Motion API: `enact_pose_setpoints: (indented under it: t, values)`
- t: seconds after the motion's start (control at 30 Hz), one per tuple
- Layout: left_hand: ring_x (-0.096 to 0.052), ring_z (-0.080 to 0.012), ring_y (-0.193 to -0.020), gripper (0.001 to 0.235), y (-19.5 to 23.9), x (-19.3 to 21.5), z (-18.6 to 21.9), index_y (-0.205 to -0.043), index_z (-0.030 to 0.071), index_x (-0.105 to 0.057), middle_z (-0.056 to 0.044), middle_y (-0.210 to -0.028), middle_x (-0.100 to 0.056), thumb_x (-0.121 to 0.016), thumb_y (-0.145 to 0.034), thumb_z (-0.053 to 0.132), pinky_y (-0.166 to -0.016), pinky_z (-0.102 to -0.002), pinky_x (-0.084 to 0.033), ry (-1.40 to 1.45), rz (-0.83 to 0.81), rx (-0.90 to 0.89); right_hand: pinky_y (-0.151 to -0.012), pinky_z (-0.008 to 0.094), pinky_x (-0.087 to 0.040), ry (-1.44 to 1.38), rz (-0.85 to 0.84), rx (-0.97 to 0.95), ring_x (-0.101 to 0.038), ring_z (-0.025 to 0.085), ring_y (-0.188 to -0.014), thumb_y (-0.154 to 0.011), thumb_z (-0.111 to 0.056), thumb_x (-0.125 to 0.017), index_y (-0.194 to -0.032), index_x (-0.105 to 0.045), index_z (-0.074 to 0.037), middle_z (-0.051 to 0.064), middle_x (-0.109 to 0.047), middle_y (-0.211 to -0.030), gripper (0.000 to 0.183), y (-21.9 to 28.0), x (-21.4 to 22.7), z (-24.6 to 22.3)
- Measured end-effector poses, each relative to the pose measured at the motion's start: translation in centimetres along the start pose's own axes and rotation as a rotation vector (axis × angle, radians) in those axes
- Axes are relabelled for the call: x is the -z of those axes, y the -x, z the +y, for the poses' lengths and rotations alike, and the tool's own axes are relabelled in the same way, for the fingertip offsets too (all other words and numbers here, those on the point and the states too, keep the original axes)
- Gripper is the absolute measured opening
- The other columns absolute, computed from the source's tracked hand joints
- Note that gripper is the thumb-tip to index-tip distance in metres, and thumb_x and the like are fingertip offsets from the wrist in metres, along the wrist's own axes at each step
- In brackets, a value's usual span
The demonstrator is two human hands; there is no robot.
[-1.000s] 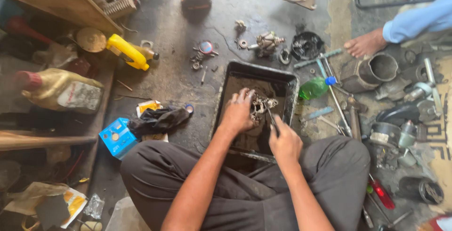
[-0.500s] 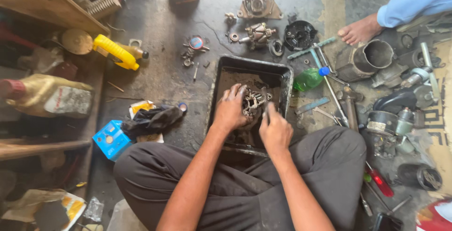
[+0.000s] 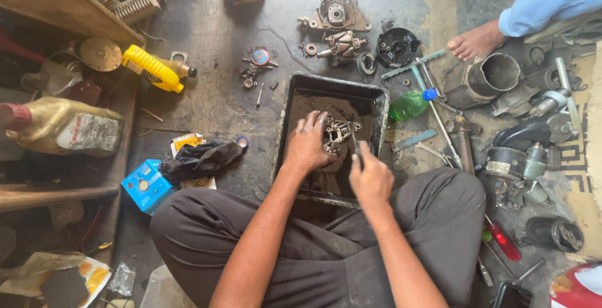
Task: The person pours liquid from a green bottle into a black tray, then uses a brush to scrub a metal engine part submerged in the liquid. The person repeatedly dips and scrubs the part to remove grime.
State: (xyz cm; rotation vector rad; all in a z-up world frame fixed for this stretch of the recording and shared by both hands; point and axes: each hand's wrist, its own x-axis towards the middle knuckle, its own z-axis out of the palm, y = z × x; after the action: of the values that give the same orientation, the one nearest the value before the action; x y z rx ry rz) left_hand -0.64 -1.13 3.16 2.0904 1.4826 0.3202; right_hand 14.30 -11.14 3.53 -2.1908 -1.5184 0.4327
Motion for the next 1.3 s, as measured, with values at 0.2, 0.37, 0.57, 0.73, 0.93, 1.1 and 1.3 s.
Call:
enact_pose_setpoints:
  t: [0.2,0.37,0.57,0.73,0.93,1.1,1.3]
  values:
    - [-0.048,-0.0375,-0.133,0.109,0.7,0.6,0.2,-0.146,0.003,-0.044,-0.014,-0.151,-0.045,-0.096,-0.055,0.031,-0.111,-0.044,-0.044,0.052,0.056,-0.012,-0.074,0.050,-0.057,-0.162,-0.044,-0.042,-0.072,0.043,-0.087,-0.091,-0.031,-0.067,-0.127,-0.069,-0.022,0.022,-0.074,-0.092,0.037,0.3,2.7,1.0]
    - [-0.045,-0.0397,-0.135,0.110,1.4,2.2,1.2,-0.145,0.003,-0.046,-0.015,-0.152,-0.044,-0.097,-0.051,0.028,-0.114,-0.046,-0.040,0.045,0.194,-0.038,-0.076,0.050,-0.056,0.158,-0.137,-0.142,-0.073,0.040,-0.084,-0.093,-0.033,-0.067,-0.123,-0.072,-0.026,0.019,-0.076,-0.087,0.032,0.6,1.3,3.2]
    - [-0.043,-0.0455,-0.134,0.110,2.2,3.3,1.6,-0.147,0.004,-0.044,-0.016,-0.152,-0.043,-0.097,-0.052,0.024,-0.115,-0.052,-0.035,-0.047,0.261,-0.100,-0.071,0.049,-0.057,0.107,-0.017,0.330,-0.073,0.039,-0.082,-0.084,-0.020,-0.064,-0.123,-0.071,-0.015,0.016,-0.075,-0.095,0.040,0.6,-5.2,2.5]
    - [-0.042,-0.0461,-0.135,0.114,2.3,2.5,0.7,-0.150,0.006,-0.042,-0.015,-0.154,-0.042,-0.098,-0.052,0.024,-0.112,-0.051,-0.038,-0.095,0.095,-0.033,-0.074,0.052,-0.056,0.179,-0.189,0.201,-0.072,0.040,-0.084,-0.091,-0.028,-0.065,-0.117,-0.073,-0.022,0.016,-0.075,-0.089,0.028,1.7,-2.2,2.0]
    - [-0.046,-0.0406,-0.134,0.111,1.7,0.3,0.4,-0.148,0.005,-0.043,-0.013,-0.153,-0.044,-0.097,-0.055,0.031,-0.112,-0.049,-0.040,-0.111,0.007,0.052,-0.075,0.052,-0.056,-0.055,0.057,0.006,-0.070,0.044,-0.088,-0.093,-0.027,-0.067,-0.125,-0.070,-0.020,0.019,-0.075,-0.095,0.033,1.9,2.8,2.3]
    - [-0.047,-0.0412,-0.133,0.112,1.5,0.5,1.1,-0.148,0.004,-0.043,-0.015,-0.152,-0.044,-0.098,-0.055,0.031,-0.112,-0.049,-0.040,-0.137,0.016,0.049,-0.074,0.052,-0.056,0.013,0.049,0.056,-0.071,0.043,-0.086,-0.092,-0.026,-0.067,-0.124,-0.072,-0.022,0.018,-0.075,-0.097,0.033,1.6,0.7,0.1]
    - [-0.047,-0.0403,-0.133,0.113,1.4,1.4,1.2,-0.148,0.004,-0.043,-0.014,-0.152,-0.045,-0.098,-0.053,0.031,-0.113,-0.048,-0.041,-0.063,-0.008,0.084,-0.075,0.051,-0.057,-0.151,0.045,0.064,-0.072,0.043,-0.084,-0.092,-0.025,-0.068,-0.126,-0.071,-0.020,0.021,-0.074,-0.093,0.035,1.3,-0.7,0.0]
